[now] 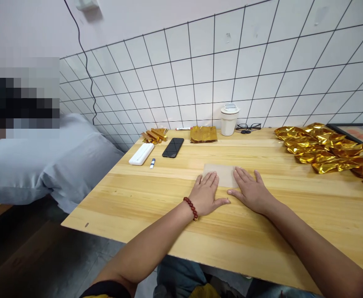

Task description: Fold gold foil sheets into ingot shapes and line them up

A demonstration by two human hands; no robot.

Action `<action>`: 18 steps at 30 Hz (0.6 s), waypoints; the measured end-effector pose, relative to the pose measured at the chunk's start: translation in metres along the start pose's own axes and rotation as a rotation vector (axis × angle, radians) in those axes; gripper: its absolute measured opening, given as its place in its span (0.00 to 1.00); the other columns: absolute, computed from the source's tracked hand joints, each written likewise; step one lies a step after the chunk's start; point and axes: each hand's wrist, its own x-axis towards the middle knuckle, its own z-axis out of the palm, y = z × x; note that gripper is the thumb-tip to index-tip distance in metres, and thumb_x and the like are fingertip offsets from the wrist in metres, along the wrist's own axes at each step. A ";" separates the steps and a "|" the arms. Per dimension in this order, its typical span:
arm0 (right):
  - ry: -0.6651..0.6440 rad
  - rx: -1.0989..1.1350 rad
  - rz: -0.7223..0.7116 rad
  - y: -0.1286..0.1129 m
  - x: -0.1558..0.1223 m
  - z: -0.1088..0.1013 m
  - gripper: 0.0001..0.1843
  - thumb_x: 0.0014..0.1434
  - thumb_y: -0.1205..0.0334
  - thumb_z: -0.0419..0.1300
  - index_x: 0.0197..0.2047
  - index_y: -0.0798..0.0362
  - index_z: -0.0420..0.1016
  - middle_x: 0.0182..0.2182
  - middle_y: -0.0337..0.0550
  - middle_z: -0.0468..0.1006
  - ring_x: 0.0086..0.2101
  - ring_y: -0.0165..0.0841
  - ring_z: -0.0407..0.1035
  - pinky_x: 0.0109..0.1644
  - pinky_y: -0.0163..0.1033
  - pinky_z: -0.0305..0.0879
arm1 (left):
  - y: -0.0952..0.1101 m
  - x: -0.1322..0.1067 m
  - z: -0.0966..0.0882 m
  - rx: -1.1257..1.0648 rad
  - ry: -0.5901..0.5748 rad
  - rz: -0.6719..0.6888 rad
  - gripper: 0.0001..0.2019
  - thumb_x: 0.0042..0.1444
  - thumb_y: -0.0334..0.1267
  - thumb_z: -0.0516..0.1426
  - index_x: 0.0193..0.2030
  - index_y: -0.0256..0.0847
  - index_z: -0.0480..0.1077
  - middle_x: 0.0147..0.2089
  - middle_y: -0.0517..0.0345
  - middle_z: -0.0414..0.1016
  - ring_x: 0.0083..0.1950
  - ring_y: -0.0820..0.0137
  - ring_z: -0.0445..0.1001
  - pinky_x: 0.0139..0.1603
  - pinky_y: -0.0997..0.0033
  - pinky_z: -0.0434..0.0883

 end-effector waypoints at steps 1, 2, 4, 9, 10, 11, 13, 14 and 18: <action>-0.003 0.001 0.001 0.000 0.000 0.000 0.46 0.66 0.33 0.37 0.74 0.59 0.52 0.72 0.59 0.49 0.71 0.49 0.45 0.71 0.65 0.34 | -0.001 0.001 0.000 0.005 0.000 -0.032 0.48 0.62 0.69 0.40 0.74 0.28 0.50 0.77 0.37 0.44 0.78 0.54 0.43 0.76 0.46 0.43; -0.004 0.003 0.001 0.000 0.000 0.000 0.46 0.66 0.34 0.36 0.74 0.58 0.52 0.72 0.59 0.49 0.71 0.49 0.45 0.71 0.66 0.34 | -0.002 0.001 -0.001 0.013 0.004 -0.073 0.48 0.62 0.69 0.40 0.74 0.28 0.50 0.77 0.37 0.44 0.78 0.53 0.43 0.76 0.44 0.42; -0.003 0.007 0.001 0.001 0.000 0.000 0.45 0.67 0.34 0.35 0.74 0.57 0.50 0.73 0.58 0.48 0.71 0.49 0.44 0.71 0.65 0.34 | -0.006 0.004 -0.001 0.031 0.020 -0.164 0.48 0.61 0.70 0.40 0.74 0.29 0.49 0.77 0.36 0.43 0.78 0.51 0.42 0.75 0.39 0.40; -0.028 0.006 0.002 0.001 0.001 -0.001 0.44 0.67 0.35 0.36 0.75 0.57 0.47 0.73 0.58 0.48 0.71 0.49 0.43 0.71 0.65 0.34 | -0.013 0.007 -0.001 0.050 0.065 -0.255 0.49 0.60 0.71 0.42 0.75 0.30 0.48 0.77 0.36 0.40 0.78 0.47 0.38 0.73 0.32 0.36; -0.035 0.005 0.002 0.001 0.001 -0.001 0.44 0.67 0.36 0.36 0.75 0.57 0.47 0.73 0.58 0.48 0.71 0.49 0.43 0.71 0.65 0.34 | -0.013 0.007 -0.002 0.049 0.077 -0.227 0.49 0.60 0.71 0.43 0.75 0.30 0.46 0.77 0.36 0.39 0.78 0.47 0.36 0.73 0.33 0.36; -0.039 0.004 0.004 0.001 0.001 -0.002 0.44 0.67 0.36 0.37 0.75 0.57 0.47 0.73 0.58 0.47 0.71 0.50 0.43 0.71 0.65 0.34 | -0.013 0.007 -0.002 0.047 0.082 -0.168 0.49 0.60 0.70 0.43 0.75 0.31 0.45 0.78 0.36 0.37 0.79 0.49 0.35 0.74 0.35 0.36; -0.040 0.004 0.008 0.000 0.001 -0.002 0.44 0.67 0.36 0.38 0.75 0.57 0.47 0.73 0.58 0.47 0.71 0.50 0.43 0.72 0.65 0.34 | -0.012 0.007 -0.002 0.033 0.049 0.015 0.46 0.62 0.68 0.44 0.76 0.34 0.44 0.78 0.41 0.37 0.79 0.54 0.35 0.76 0.41 0.37; -0.040 0.006 0.010 0.000 0.001 -0.002 0.44 0.67 0.35 0.38 0.75 0.57 0.47 0.73 0.58 0.47 0.71 0.50 0.42 0.72 0.65 0.34 | -0.012 0.007 -0.002 0.024 0.020 0.099 0.45 0.63 0.67 0.44 0.76 0.35 0.46 0.78 0.43 0.39 0.79 0.56 0.37 0.76 0.45 0.39; -0.053 0.002 0.021 -0.002 0.001 -0.004 0.47 0.66 0.33 0.38 0.75 0.60 0.48 0.73 0.58 0.46 0.71 0.49 0.42 0.72 0.65 0.34 | -0.010 0.008 0.000 0.013 -0.016 0.103 0.45 0.63 0.67 0.45 0.74 0.32 0.50 0.77 0.38 0.45 0.78 0.55 0.44 0.76 0.50 0.45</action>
